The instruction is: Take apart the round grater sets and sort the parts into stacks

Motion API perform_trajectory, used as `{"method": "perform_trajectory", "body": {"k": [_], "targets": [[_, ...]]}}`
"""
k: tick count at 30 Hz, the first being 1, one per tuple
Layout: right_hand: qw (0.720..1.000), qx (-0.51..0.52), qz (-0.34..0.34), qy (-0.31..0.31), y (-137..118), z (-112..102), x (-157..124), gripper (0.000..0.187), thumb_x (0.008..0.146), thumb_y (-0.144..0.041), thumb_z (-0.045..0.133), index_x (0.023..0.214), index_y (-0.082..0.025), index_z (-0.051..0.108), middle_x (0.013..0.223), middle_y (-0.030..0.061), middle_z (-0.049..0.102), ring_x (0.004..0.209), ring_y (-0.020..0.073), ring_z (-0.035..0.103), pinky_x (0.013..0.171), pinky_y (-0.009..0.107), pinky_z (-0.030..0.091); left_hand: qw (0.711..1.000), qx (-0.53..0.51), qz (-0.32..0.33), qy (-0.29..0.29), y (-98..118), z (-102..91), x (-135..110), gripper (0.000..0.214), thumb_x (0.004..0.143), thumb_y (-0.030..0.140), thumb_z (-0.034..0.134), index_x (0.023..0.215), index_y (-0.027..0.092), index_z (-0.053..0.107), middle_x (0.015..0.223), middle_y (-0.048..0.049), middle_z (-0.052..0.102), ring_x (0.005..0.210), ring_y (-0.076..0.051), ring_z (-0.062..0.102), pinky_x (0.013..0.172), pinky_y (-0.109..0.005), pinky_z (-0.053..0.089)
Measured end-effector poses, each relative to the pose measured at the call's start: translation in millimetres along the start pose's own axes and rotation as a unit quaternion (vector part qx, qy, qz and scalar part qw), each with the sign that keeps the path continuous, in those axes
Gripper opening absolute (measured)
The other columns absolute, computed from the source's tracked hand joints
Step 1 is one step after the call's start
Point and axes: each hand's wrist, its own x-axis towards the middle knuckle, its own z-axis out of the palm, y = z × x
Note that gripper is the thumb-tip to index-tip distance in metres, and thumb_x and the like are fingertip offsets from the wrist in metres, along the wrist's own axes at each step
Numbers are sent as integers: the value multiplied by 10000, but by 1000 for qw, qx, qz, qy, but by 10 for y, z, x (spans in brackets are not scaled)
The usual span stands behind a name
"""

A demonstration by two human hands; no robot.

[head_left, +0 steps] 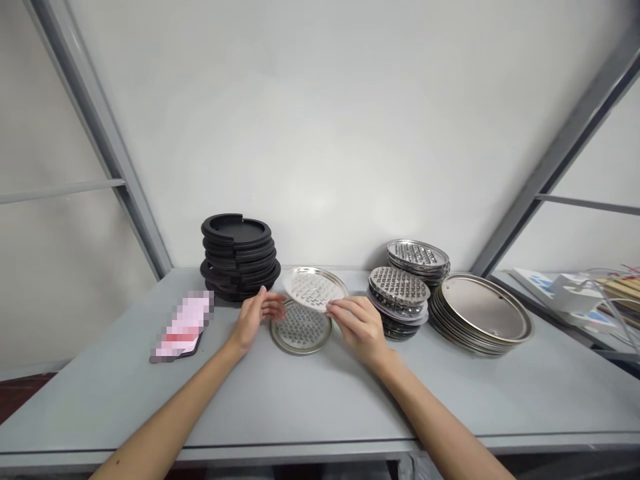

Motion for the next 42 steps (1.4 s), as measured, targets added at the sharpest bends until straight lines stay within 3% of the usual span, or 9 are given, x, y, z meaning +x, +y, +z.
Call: {"method": "perform_trajectory", "body": {"k": [3, 7, 14, 18, 23, 29, 33, 37, 42], "targets": [[999, -16, 5, 33, 38, -67, 103, 273, 831, -54, 628, 1047, -217, 666, 939, 59, 740, 837, 184, 637, 717, 325, 508, 983, 162, 85, -14, -8, -22, -50, 537, 933, 570, 397, 919, 119, 689, 792, -92, 716, 743, -220, 664, 692, -318, 492], [997, -65, -9, 37, 243, -285, 341, 260, 831, -67, 612, 999, -243, 702, 949, 34, 749, 874, 193, 650, 773, 341, 521, 915, 353, 179, -79, -1, -16, -113, 308, 940, 391, 487, 894, 175, 701, 848, -47, 710, 824, -205, 637, 784, -312, 464], [962, -194, 185, 43, 1241, -962, 518, 171, 856, -284, 597, 863, -225, 757, 926, 55, 745, 842, 215, 680, 802, 349, 530, 878, 415, 191, -142, -42, -27, -109, 204, 921, 318, 526, 965, 223, 701, 912, -31, 705, 856, -190, 629, 785, -295, 475], [917, -271, 281, -77, 1679, -1182, 384, 216, 837, -331, 581, 849, -226, 770, 944, 57, 746, 893, 249, 676, 751, 346, 520, 876, 417, 191, -151, -55, -23, -111, 201, 922, 316, 526, 954, 222, 701, 897, -30, 702, 839, -185, 628, 782, -294, 480], [885, -301, 304, -185, 1807, -1144, 272, 242, 856, -336, 540, 906, -256, 763, 1033, 38, 733, 966, 244, 655, 755, 333, 500, 877, 415, 193, -147, -40, -17, -122, 222, 931, 326, 510, 948, 212, 699, 895, -41, 701, 838, -189, 623, 780, -304, 480], [861, -313, 330, -225, 1773, -1114, 236, 335, 860, -448, 502, 871, -231, 757, 872, 80, 741, 818, 260, 669, 646, 345, 481, 874, 422, 191, -149, -3, -11, -111, 235, 931, 344, 503, 939, 210, 697, 890, -55, 702, 848, -210, 624, 787, -329, 486], [912, -298, 262, -106, 1520, -1070, 368, 278, 867, -323, 495, 900, -181, 731, 936, 110, 732, 902, 267, 657, 771, 383, 503, 867, 429, 206, -150, -5, -16, -117, 219, 875, 362, 586, 999, 213, 688, 990, -74, 678, 951, -243, 608, 864, -369, 484], [968, -195, 156, -9, 855, -779, 559, 235, 877, -244, 503, 1011, -175, 684, 988, 109, 713, 947, 253, 638, 858, 396, 494, 856, 453, 191, -161, -47, -45, -137, 462, 771, 453, 702, 1173, 235, 640, 1266, -102, 561, 1174, -310, 519, 1024, -448, 417], [966, -59, 100, -231, 134, -83, 372, 296, 880, -115, 472, 1102, -195, 650, 923, 65, 727, 808, 189, 658, 741, 294, 504, 847, 475, 149, -184, -108, -97, -144, 701, 717, 544, 732, 1320, 246, 539, 1423, -124, 434, 1309, -351, 408, 1089, -491, 357]]}}
